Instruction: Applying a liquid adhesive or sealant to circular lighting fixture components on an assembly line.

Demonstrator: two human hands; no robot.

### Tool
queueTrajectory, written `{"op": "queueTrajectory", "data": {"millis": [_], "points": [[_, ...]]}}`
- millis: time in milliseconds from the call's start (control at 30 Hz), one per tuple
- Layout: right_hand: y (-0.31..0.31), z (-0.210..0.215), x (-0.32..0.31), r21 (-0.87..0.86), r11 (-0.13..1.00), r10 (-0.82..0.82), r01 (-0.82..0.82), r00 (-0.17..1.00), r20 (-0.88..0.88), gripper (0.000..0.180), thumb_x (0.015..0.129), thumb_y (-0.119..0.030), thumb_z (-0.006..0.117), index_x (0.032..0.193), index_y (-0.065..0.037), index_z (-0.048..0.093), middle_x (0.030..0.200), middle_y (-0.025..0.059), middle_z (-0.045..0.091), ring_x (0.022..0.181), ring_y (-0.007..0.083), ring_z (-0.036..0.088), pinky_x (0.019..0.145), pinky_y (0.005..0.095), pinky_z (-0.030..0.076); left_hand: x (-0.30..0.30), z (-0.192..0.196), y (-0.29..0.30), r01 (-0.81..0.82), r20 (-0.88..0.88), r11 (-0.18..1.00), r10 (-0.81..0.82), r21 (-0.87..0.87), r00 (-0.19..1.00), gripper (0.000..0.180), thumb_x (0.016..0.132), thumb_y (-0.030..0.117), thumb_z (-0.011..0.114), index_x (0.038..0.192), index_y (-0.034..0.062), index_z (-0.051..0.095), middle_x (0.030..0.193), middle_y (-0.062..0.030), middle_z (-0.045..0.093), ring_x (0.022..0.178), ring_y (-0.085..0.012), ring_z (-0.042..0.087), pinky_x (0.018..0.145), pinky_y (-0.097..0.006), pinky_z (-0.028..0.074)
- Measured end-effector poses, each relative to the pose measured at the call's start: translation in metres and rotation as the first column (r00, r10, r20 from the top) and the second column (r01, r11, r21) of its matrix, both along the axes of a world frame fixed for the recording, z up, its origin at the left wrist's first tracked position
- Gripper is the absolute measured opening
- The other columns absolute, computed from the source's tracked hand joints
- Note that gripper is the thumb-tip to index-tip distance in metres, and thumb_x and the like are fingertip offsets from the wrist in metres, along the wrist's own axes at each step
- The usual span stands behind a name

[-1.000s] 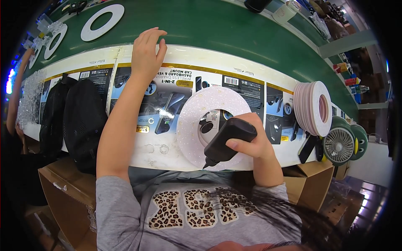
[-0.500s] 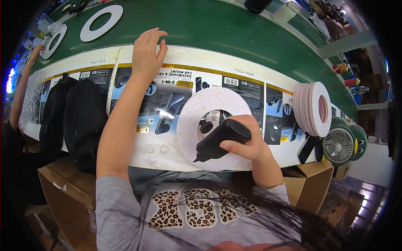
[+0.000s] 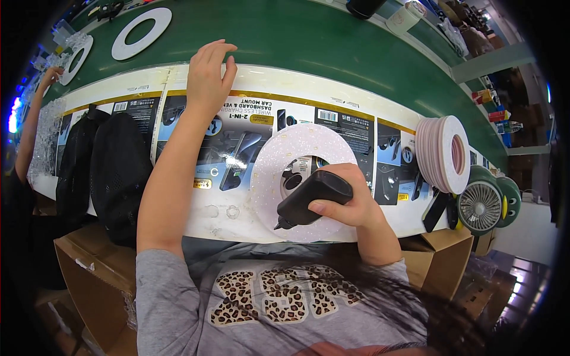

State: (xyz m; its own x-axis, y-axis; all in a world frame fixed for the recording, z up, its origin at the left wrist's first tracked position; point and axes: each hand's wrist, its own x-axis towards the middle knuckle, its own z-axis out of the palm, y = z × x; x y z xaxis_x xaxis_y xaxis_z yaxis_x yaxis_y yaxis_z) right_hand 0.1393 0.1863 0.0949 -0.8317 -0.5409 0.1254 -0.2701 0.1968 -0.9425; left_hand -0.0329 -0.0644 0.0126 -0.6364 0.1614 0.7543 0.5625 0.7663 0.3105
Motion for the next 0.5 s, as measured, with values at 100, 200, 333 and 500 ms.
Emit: {"op": "queueTrajectory", "data": {"millis": [100,200,333,500], "points": [[0.0003,-0.0004,0.0002,-0.002,1.000,0.002,-0.002,1.000,-0.022,0.029,0.069,-0.021,0.075,0.076,0.003,0.060,0.066,0.0122,0.057,0.056,0.0259,0.057,0.054,0.0309,0.043,-0.0001,0.0002,0.0005,0.004,0.002,1.000,-0.004,0.003,1.000,0.016,0.086,0.007,0.057,0.101,0.0054,0.061,0.106,-0.0121,0.064,0.110,-0.0288,0.057,0.092,-0.039,0.044],[0.0008,-0.0006,0.0009,0.004,1.000,0.003,-0.003,1.000,-0.013,0.029,0.069,-0.021,0.075,0.077,0.003,0.060,0.067,0.0122,0.058,0.057,0.0262,0.057,0.055,0.0307,0.044,-0.0001,-0.0005,0.0009,0.003,0.003,1.000,-0.003,0.001,1.000,0.016,0.086,0.007,0.057,0.101,0.0052,0.061,0.106,-0.0125,0.064,0.110,-0.0292,0.057,0.092,-0.039,0.044],[-0.0006,-0.0002,0.0008,0.018,1.000,-0.005,0.005,1.000,0.011,0.028,0.070,-0.020,0.074,0.080,0.004,0.062,0.069,0.0122,0.060,0.059,0.0234,0.058,0.057,0.0291,0.045,-0.0004,-0.0019,-0.0017,-0.008,-0.002,1.000,0.008,-0.002,1.000,0.017,0.086,0.007,0.056,0.101,0.0051,0.061,0.106,-0.0126,0.063,0.110,-0.0296,0.057,0.092,-0.039,0.044],[0.0067,0.0035,0.0014,-0.109,0.991,-0.055,0.083,0.971,0.234,0.023,0.083,-0.019,0.068,0.092,0.002,0.064,0.077,0.0059,0.065,0.066,0.0089,0.058,0.061,0.0259,0.049,-0.0034,0.0004,-0.0002,0.007,-0.007,1.000,-0.007,0.019,1.000,0.016,0.084,0.009,0.057,0.100,0.0065,0.061,0.104,-0.0113,0.063,0.110,-0.0287,0.056,0.092,-0.040,0.042]]}}
